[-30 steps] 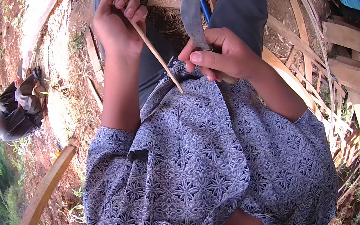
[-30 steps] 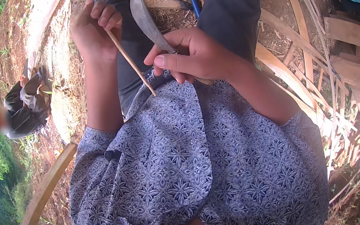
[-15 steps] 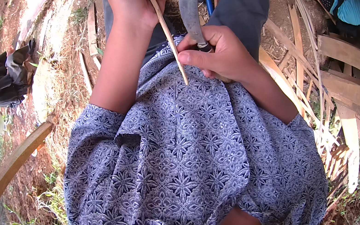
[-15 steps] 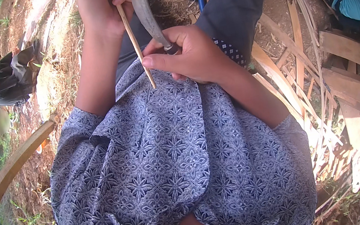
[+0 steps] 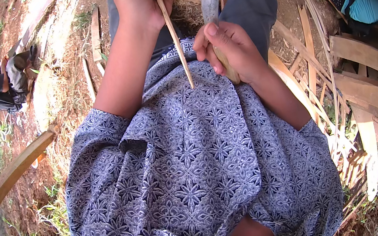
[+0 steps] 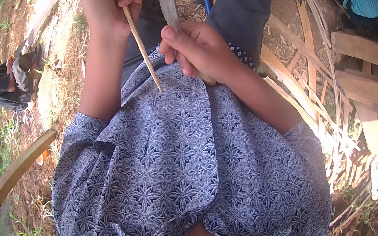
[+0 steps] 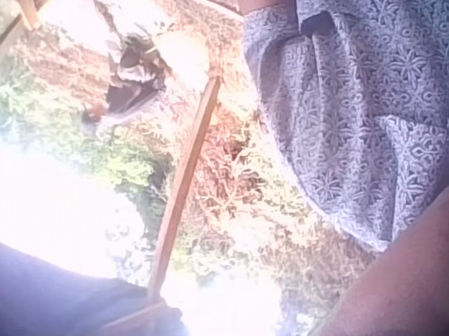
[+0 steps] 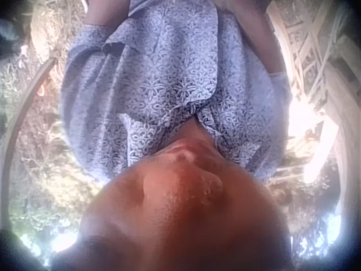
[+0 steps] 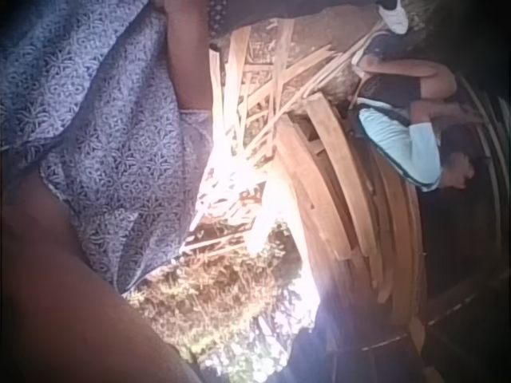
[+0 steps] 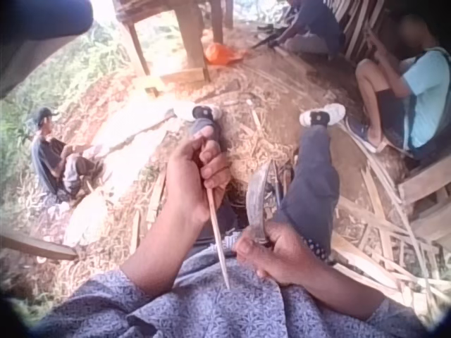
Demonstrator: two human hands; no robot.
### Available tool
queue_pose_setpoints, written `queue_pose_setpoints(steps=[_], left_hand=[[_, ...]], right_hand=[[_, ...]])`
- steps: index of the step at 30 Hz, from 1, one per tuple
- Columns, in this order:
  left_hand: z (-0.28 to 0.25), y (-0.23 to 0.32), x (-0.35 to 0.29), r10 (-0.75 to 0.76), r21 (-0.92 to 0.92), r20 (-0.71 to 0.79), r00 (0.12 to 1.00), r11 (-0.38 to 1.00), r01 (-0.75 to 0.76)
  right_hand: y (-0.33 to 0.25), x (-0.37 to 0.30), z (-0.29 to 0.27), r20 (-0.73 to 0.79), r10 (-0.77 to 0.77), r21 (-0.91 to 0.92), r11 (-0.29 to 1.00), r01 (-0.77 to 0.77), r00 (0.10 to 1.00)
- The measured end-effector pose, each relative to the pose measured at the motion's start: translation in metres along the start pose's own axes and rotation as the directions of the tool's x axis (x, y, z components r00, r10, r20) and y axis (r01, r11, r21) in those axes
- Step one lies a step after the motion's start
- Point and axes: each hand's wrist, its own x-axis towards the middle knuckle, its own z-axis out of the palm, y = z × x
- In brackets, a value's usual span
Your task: The person sits on the ground outdoors and uses a curved knife to shave thin strips from a small wooden stick. They hold the stick in their left hand and carefully scrape the blade along its length to create fine wood shavings.
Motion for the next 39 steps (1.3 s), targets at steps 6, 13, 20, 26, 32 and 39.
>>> queue_pose_setpoints(steps=[6, 13, 20, 26, 32, 39], left_hand=[[0.010, 0.002, 0.001, 0.065, 0.109, -0.110, 0.992, 0.993, -0.053], [0.017, 0.003, -0.004, 0.194, 0.208, -0.180, 0.964, 0.966, -0.155], [0.040, 0.008, -0.016, 0.207, 0.268, -0.197, 0.958, 0.952, -0.150], [0.029, -0.005, -0.005, 0.113, 0.232, 0.008, 0.994, 0.966, -0.112], [-0.061, -0.009, -0.007, 0.399, 0.893, 0.273, 0.876, 0.234, -0.385], [-0.021, -0.019, -0.071, 0.105, 0.888, 0.409, 0.907, -0.275, -0.368]], right_hand=[[-0.008, 0.002, 0.013, 0.051, 0.002, -0.242, 0.970, 0.011, 0.999], [-0.007, 0.000, 0.013, 0.069, 0.027, -0.165, 0.986, -0.015, 0.997], [-0.007, -0.005, 0.014, -0.087, -0.019, -0.264, 0.965, -0.005, 0.996], [-0.010, -0.003, 0.008, -0.065, -0.109, -0.131, 0.986, 0.099, 0.992], [-0.008, 0.013, -0.017, -0.161, -0.153, -0.044, 0.988, 0.148, 0.975], [0.005, 0.049, -0.059, -0.111, -0.162, 0.112, 0.978, 0.175, 0.980]])
